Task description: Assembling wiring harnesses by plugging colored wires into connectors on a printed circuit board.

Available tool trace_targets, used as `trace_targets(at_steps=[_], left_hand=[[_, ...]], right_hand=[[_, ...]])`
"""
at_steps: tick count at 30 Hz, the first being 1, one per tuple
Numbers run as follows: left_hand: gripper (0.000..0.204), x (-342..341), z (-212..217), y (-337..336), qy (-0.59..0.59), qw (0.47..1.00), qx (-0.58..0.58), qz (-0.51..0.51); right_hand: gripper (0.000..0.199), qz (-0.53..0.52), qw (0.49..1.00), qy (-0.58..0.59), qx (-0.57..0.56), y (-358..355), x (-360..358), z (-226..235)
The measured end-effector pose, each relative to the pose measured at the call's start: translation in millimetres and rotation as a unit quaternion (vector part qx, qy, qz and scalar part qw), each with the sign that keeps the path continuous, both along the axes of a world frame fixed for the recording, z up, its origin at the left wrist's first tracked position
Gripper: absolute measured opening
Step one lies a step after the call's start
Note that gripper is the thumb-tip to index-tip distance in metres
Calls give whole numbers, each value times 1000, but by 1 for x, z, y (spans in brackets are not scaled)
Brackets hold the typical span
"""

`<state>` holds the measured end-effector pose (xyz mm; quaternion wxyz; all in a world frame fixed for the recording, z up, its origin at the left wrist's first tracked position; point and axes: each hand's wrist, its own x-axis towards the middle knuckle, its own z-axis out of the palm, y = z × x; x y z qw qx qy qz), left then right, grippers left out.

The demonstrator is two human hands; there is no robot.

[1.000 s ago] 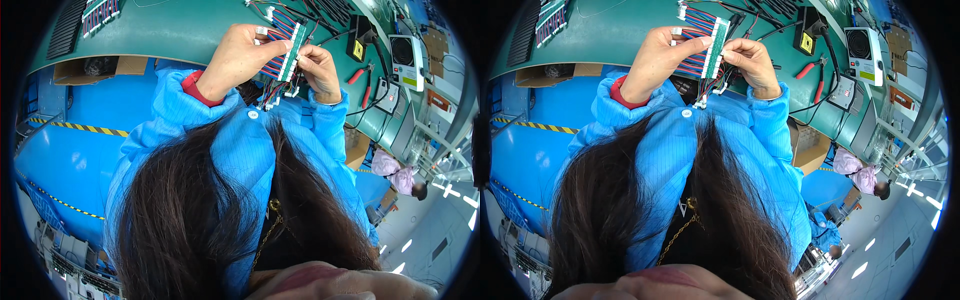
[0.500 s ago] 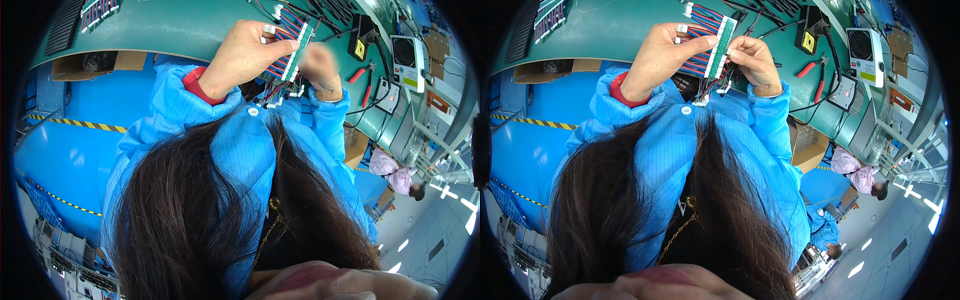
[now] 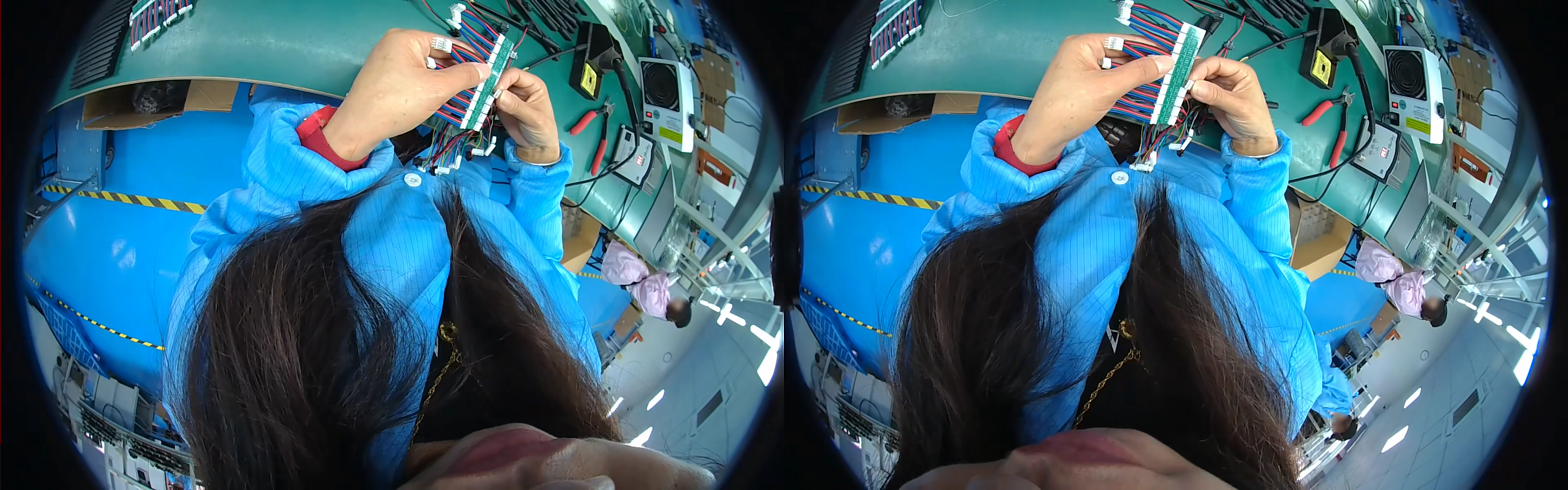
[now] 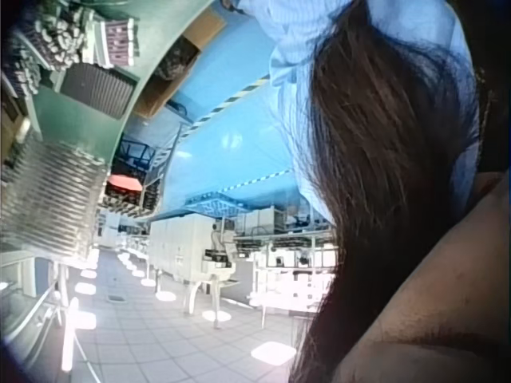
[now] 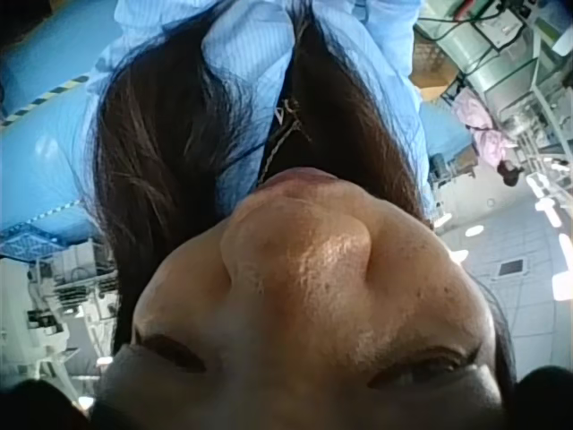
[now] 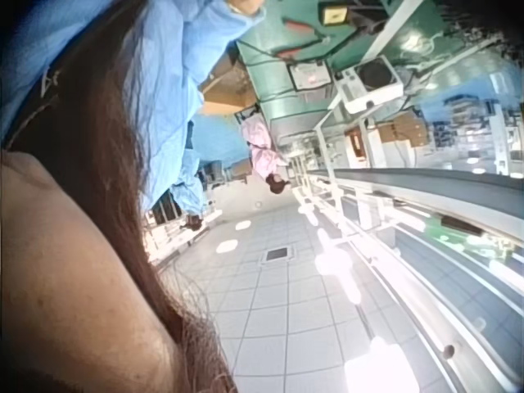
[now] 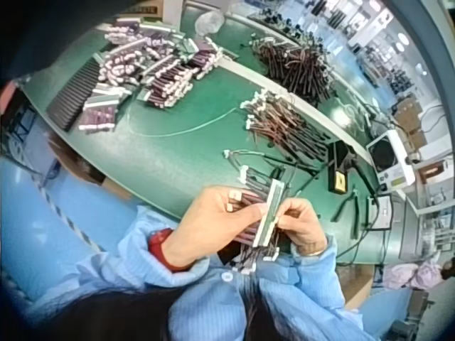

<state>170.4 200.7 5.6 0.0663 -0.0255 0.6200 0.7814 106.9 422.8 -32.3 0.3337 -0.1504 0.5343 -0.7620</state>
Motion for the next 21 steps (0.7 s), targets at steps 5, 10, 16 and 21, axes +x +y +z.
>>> trace_targets(at_steps=[5, 10, 16, 21], left_hand=[[21, 1, -1, 0, 6, 1000, 1, -2], [20, 2, 1, 1, 16, 1000, 5, 6], [19, 3, 5, 2, 27, 999, -10, 20], [21, 4, 4, 1, 27, 999, -31, 7]], right_hand=[[8, -1, 1000, 6, -1, -1, 1, 3], [7, -7, 1000, 28, 6, -3, 3, 8], [6, -19, 997, 60, 37, -5, 5, 16], [7, -43, 992, 82, 89, -7, 9, 22]])
